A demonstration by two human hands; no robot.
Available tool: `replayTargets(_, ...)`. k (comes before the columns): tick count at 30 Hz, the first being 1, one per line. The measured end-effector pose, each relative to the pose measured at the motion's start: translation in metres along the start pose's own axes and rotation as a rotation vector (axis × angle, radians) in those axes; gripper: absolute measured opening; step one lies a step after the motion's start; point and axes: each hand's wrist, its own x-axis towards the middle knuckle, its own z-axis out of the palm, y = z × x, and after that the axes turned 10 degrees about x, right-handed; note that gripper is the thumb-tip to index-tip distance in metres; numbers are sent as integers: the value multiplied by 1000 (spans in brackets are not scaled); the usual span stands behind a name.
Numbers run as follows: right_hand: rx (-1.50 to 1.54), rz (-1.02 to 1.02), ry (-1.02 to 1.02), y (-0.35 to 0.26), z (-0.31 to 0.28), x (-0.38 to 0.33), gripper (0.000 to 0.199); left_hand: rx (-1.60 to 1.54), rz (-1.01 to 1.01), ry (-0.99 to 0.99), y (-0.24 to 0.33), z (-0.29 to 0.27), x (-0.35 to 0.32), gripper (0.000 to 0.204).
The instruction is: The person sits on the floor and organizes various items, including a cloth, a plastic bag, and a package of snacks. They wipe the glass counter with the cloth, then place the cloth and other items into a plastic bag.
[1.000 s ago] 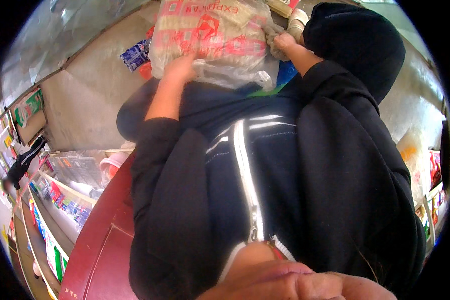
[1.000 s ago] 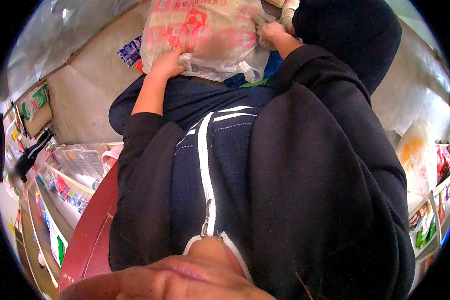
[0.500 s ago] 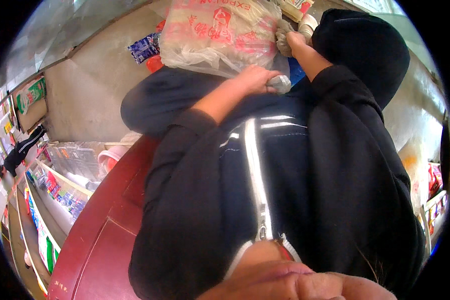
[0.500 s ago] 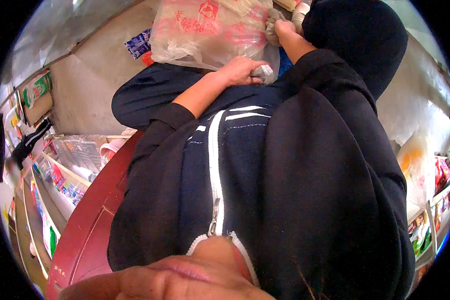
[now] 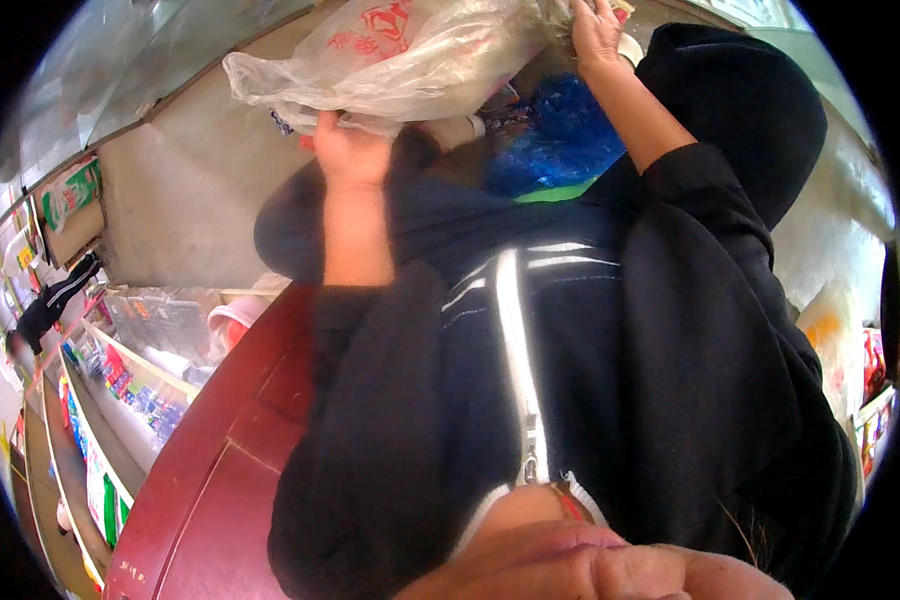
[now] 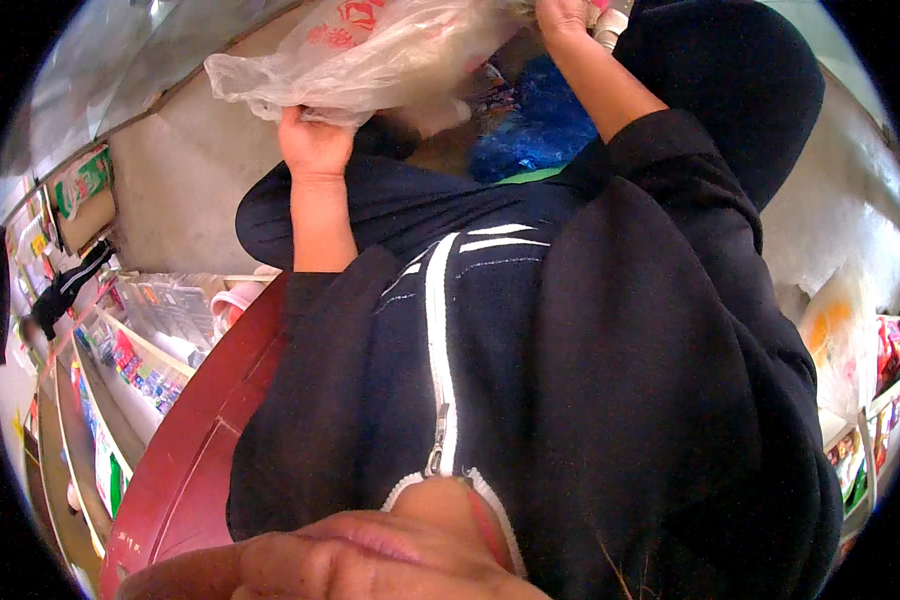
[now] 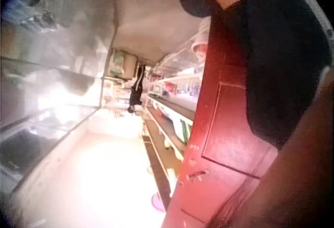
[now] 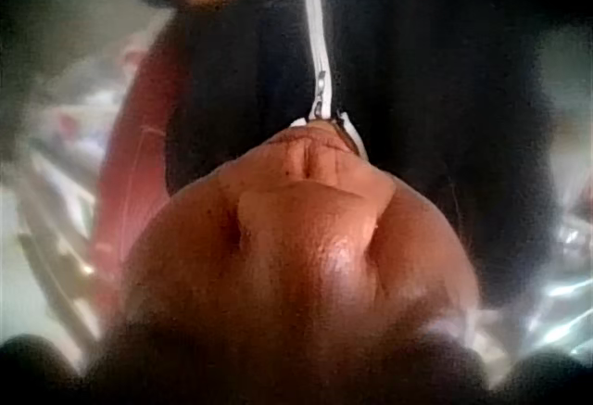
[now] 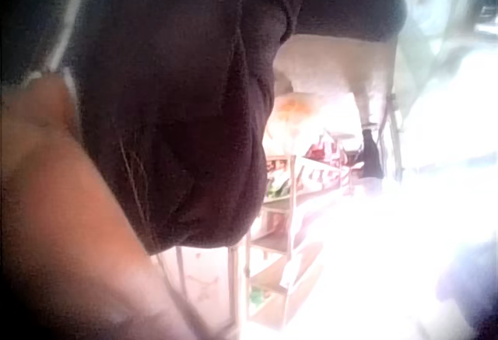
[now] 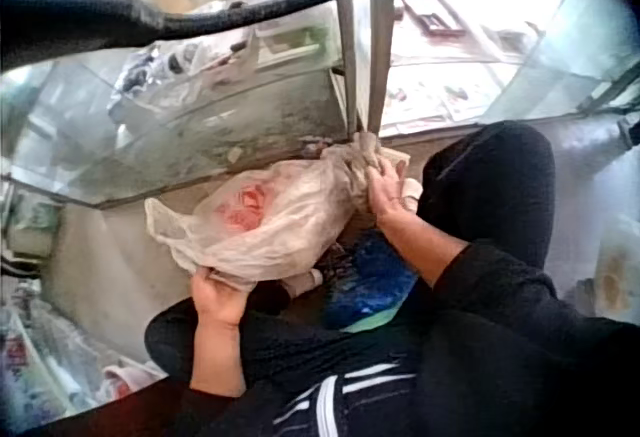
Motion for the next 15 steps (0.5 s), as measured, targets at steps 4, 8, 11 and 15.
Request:
replayTargets(4, 217, -303, -454, -89, 43, -56, 30, -97, -30, 41, -9, -1, 5, 44)
replayTargets(8, -212, -945, -863, -134, 52, -136, 46, -3, 56, 95, -6, -1, 10, 43)
replayTargets(11, -463, -890, -939, -112, 50, -128, 56, -185, -9, 42, -1, -15, 11, 43)
replayTargets(15, -799, -645, -857, -33, 24, -75, 46, -174, -1, 111, -5, -27, 12, 45)
